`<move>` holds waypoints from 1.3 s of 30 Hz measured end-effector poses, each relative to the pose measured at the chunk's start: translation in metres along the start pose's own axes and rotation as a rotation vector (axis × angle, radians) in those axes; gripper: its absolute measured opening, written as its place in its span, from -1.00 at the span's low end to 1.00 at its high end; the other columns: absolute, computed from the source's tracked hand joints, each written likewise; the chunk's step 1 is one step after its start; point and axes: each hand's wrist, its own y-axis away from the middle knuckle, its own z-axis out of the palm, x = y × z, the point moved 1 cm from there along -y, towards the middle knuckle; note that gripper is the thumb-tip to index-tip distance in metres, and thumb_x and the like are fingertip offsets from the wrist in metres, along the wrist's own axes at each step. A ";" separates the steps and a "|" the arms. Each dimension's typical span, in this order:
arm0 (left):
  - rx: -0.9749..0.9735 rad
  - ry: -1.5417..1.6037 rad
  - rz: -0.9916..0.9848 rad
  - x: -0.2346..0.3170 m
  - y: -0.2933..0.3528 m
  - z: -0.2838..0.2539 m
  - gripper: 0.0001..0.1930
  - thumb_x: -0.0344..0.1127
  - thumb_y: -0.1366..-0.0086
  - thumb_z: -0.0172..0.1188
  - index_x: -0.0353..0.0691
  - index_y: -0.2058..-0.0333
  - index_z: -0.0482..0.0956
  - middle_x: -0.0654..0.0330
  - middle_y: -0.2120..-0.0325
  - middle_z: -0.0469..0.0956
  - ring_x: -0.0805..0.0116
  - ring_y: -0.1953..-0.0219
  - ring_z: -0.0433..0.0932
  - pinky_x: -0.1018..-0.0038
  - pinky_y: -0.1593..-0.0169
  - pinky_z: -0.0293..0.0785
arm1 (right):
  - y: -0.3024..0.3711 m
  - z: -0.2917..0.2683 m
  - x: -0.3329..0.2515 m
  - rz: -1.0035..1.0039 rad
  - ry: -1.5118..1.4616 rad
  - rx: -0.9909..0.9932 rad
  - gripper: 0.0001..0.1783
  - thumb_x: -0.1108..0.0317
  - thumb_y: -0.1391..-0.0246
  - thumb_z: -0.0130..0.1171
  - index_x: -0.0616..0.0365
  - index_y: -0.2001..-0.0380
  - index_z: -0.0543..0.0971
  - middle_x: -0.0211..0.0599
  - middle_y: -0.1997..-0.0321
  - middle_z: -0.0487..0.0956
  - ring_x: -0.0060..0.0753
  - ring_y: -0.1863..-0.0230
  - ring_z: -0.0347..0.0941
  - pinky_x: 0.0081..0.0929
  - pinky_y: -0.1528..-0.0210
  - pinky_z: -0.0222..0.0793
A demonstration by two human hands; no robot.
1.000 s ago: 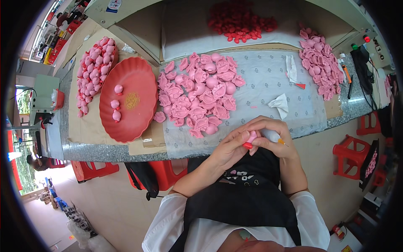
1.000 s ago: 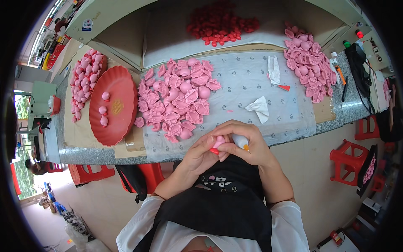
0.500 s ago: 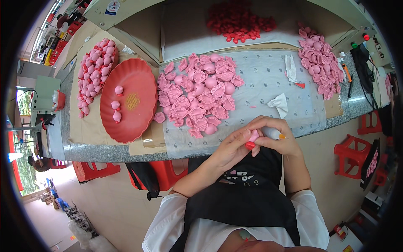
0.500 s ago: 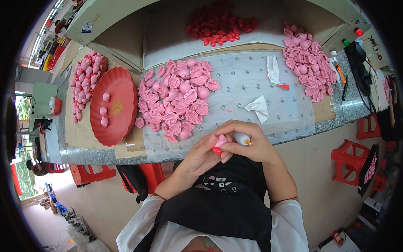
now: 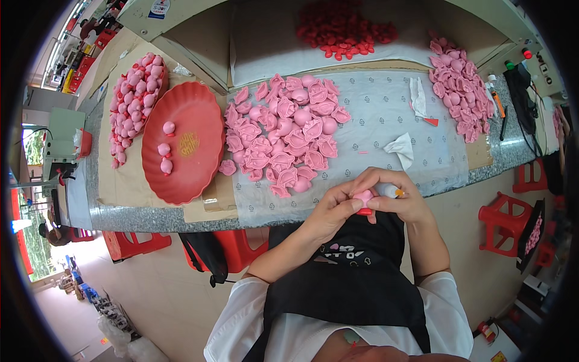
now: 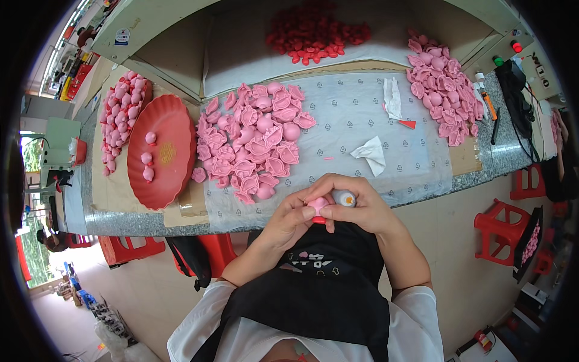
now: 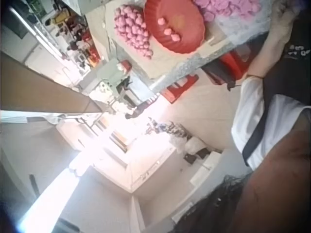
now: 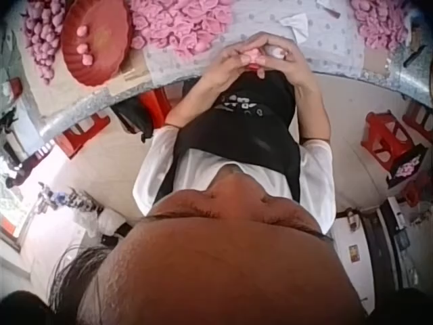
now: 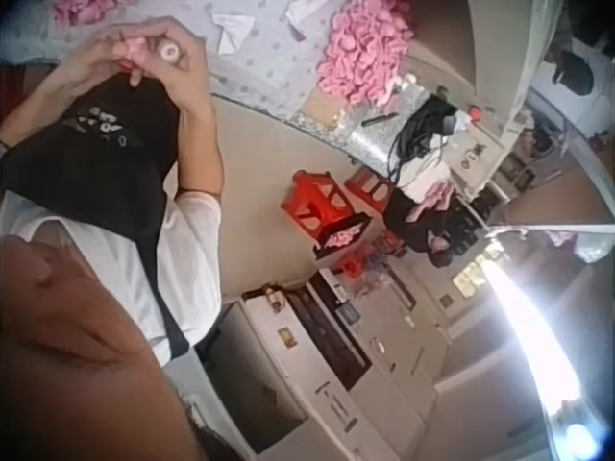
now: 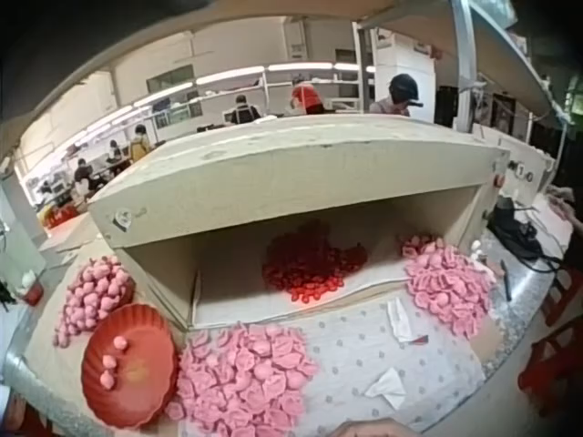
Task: Assembling small pink plastic toy parts by applying glue and attaching components together.
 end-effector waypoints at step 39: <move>0.995 -1.930 0.535 0.191 0.075 -0.097 -0.69 -0.37 0.08 0.16 -0.29 0.30 0.39 0.12 0.44 0.41 0.28 0.35 0.39 0.47 0.28 0.31 | -0.107 -0.091 -0.046 -0.406 1.192 0.425 -0.71 0.49 0.28 0.10 0.17 0.34 0.45 -0.34 0.30 0.45 -0.48 0.43 0.30 -0.61 0.33 0.20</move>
